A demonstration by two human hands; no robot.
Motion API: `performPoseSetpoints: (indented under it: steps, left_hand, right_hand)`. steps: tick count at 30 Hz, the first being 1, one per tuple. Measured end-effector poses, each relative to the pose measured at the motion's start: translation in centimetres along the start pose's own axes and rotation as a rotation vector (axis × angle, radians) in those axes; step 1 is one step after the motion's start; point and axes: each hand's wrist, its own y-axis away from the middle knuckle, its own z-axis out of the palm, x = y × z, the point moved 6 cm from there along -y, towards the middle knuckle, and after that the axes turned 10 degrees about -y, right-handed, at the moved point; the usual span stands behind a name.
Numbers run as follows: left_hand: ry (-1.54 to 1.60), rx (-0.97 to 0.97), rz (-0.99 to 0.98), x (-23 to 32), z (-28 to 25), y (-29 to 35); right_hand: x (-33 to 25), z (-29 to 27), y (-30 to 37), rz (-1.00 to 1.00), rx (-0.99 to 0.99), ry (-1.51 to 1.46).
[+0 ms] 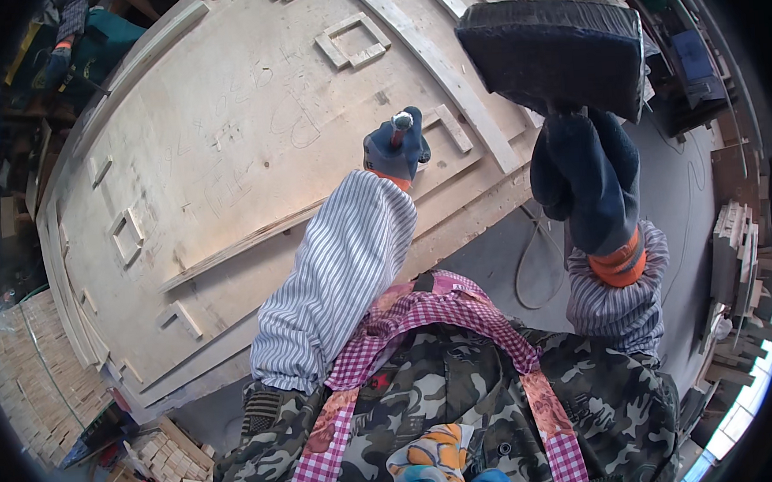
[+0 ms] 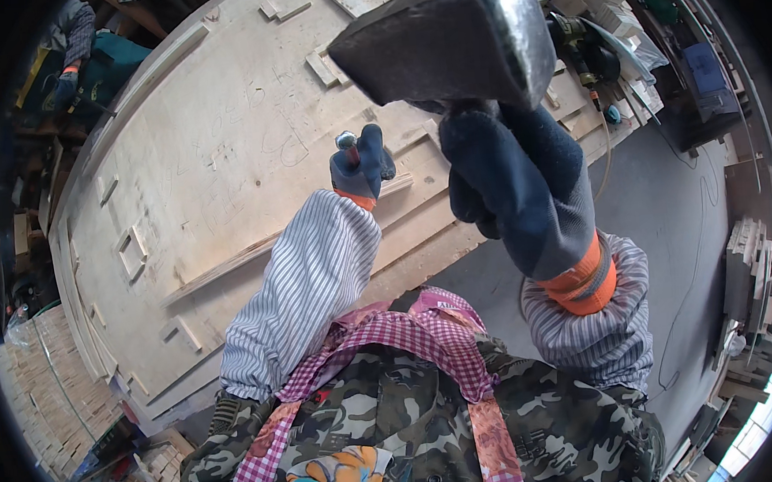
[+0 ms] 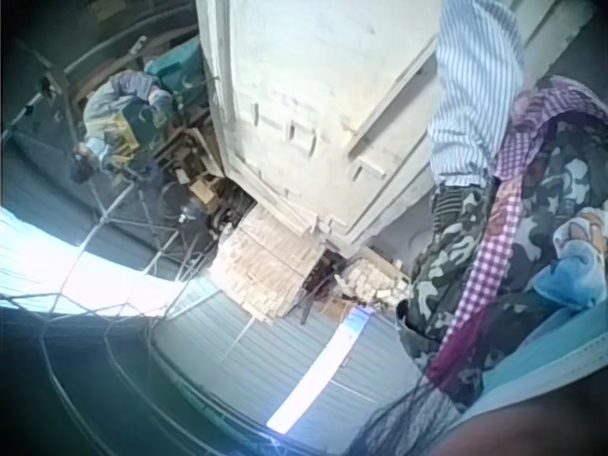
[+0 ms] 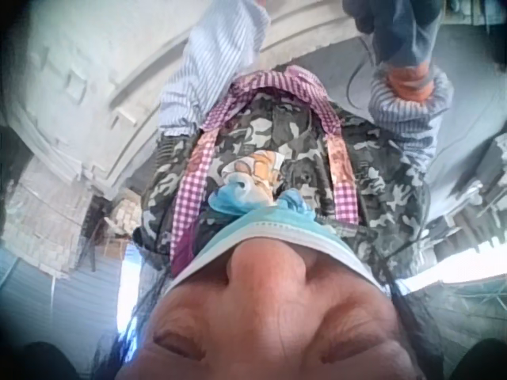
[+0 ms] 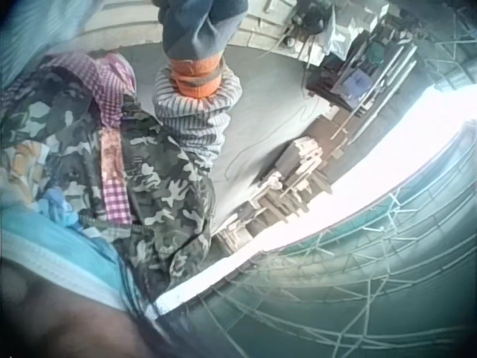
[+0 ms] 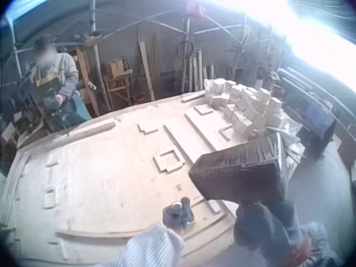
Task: The person walks to a workbench and uses a hammer and chisel to split a thin wooden plank into smaller pieces. They repeatedly position the chisel along the grain and strike it with the hammer, separating the wood into strips.
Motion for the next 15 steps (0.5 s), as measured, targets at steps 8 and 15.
performPoseSetpoints:
  steps: [8, 15]
  left_hand:
    - [-0.137, 0.067, 0.034, -1.7, -1.4, 0.1]
    - [-0.332, 0.036, -0.007, -3.0, -1.9, -0.8]
  right_hand:
    - [2.0, 4.3, -1.4, 0.185, -0.141, 0.295]
    - [-1.0, 4.6, 0.4, -0.218, -0.218, 0.249]
